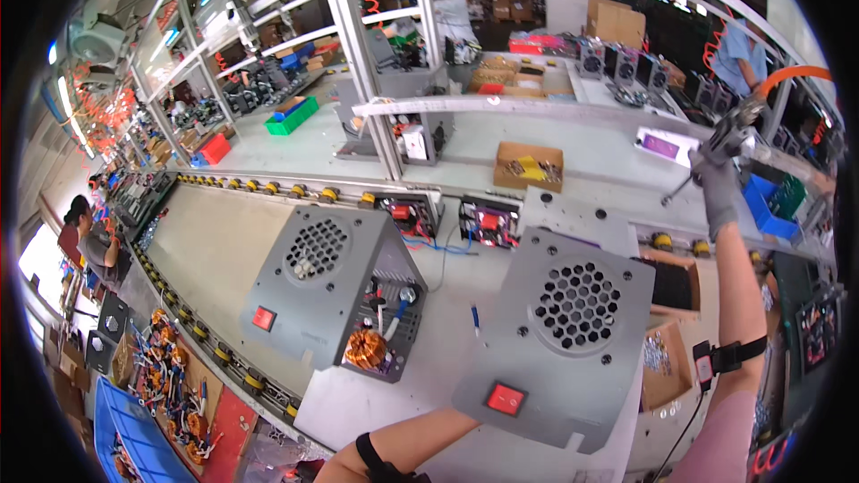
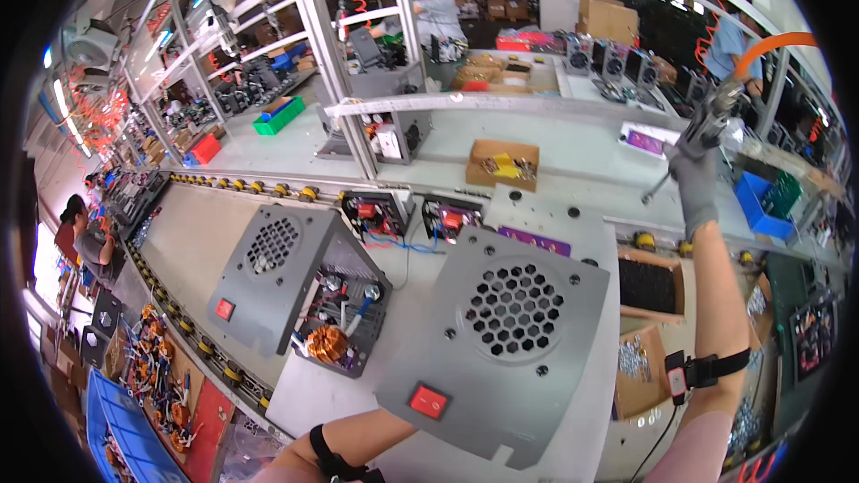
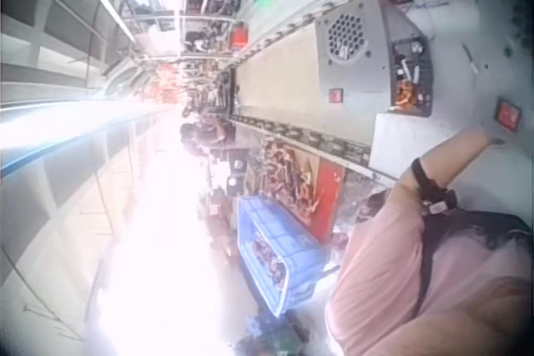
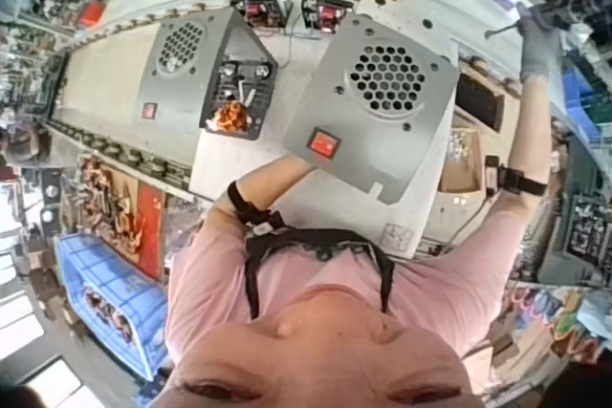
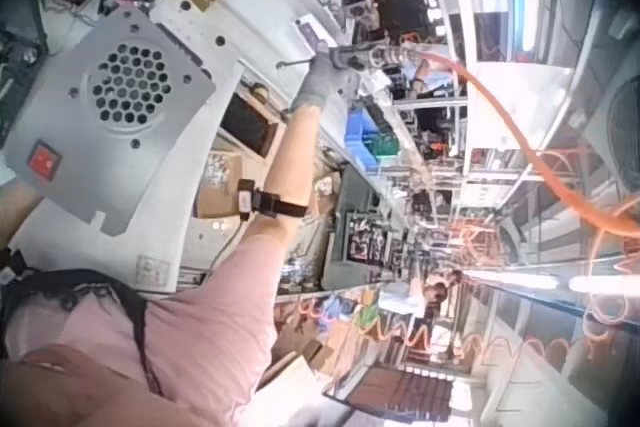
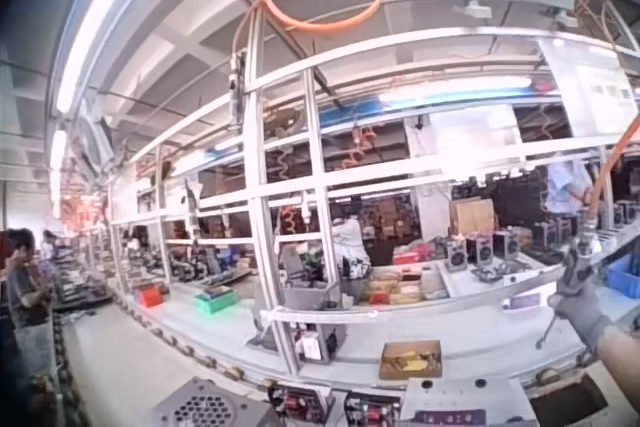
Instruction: Assembling electronic power supply units by screwing components into metal chassis using an electric screwdriver.
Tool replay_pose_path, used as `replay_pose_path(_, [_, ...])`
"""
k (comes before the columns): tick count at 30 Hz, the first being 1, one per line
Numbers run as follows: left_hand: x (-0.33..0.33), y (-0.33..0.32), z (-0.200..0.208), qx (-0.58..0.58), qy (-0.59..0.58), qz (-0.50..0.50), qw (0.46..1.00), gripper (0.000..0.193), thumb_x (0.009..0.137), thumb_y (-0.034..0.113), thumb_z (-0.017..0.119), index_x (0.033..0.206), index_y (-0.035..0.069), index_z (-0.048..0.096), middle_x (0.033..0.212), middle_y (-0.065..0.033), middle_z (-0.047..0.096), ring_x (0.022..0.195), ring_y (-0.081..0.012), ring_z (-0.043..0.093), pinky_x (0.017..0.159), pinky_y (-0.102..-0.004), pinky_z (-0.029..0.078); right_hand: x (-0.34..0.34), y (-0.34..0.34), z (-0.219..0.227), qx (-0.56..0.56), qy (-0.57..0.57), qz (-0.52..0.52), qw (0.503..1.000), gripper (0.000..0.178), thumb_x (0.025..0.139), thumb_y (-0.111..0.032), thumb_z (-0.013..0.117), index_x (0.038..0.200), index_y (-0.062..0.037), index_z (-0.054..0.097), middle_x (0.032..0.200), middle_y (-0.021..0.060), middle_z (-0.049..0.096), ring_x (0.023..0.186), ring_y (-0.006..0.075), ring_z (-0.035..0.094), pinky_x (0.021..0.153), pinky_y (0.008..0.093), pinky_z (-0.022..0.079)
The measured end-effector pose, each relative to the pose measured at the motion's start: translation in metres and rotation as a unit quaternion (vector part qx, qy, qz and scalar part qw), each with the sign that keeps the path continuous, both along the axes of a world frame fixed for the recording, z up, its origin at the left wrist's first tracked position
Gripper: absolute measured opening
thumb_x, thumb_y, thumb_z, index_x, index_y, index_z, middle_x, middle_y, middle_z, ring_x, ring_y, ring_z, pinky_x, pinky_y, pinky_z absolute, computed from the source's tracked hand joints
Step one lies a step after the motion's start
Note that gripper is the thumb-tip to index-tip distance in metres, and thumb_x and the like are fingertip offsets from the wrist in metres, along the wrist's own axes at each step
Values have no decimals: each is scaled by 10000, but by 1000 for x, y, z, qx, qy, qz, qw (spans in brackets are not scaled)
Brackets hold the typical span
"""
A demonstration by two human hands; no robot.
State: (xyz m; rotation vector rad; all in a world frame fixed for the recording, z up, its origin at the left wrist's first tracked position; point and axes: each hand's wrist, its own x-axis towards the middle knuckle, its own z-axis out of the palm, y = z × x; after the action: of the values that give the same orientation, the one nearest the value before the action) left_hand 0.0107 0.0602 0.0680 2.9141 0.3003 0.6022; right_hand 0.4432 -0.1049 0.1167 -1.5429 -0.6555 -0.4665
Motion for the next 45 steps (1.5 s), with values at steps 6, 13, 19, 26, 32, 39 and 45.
replay_pose_path(6, [-19,4,-32,-54,98,-90,990,445,854,404,492,1178,115,591,1262,-113,544,1183,-354,470,917,-505,406,-119,-66,128,-52,-113,93,988,308,953,-197,465,1142,-6,615,1043,98,648,919,147,610,825,299,486])
replay_pose_path(13, [12,-24,-75,-10,32,-97,995,592,778,427,590,1252,82,506,1182,-180,553,1124,-351,532,923,-452,443,-283,-29,103,99,9,210,973,198,821,-209,587,950,-61,610,812,58,640,710,170,625,629,292,519])
replay_pose_path(19, [0,-34,-27,-119,262,-56,956,485,786,330,534,1190,63,565,1156,-162,599,1056,-324,600,862,-392,503,-283,7,60,67,-49,192,978,124,818,-165,576,876,-55,582,736,49,597,655,145,580,596,268,479])
replay_pose_path(26, [13,-34,-32,-161,249,-140,945,412,748,283,563,1082,52,628,1132,-172,600,1002,-321,615,859,-411,507,-259,-10,67,73,29,270,960,231,858,-264,566,935,-48,594,792,53,600,703,157,592,672,277,508])
replay_pose_path(32, [15,-17,-61,-207,140,-190,949,398,754,324,552,1023,53,663,1024,-171,646,1008,-319,616,869,-410,500,-268,18,56,66,-26,303,950,187,869,-248,552,874,-61,558,756,49,572,698,153,576,664,275,494])
replay_pose_path(39, [17,-15,-48,-119,298,-127,939,493,770,352,565,1165,59,609,1170,-185,585,1080,-327,584,909,-398,488,-297,27,46,106,15,269,957,208,856,-262,548,837,-59,588,730,39,587,682,142,575,652,272,488])
replay_pose_path(45, [6,-28,-35,-79,231,-95,965,498,767,392,591,1159,86,616,1277,-140,514,1231,-315,446,974,-405,447,-292,7,57,-12,16,215,976,232,848,-279,540,777,-63,584,683,58,582,602,143,564,565,264,469])
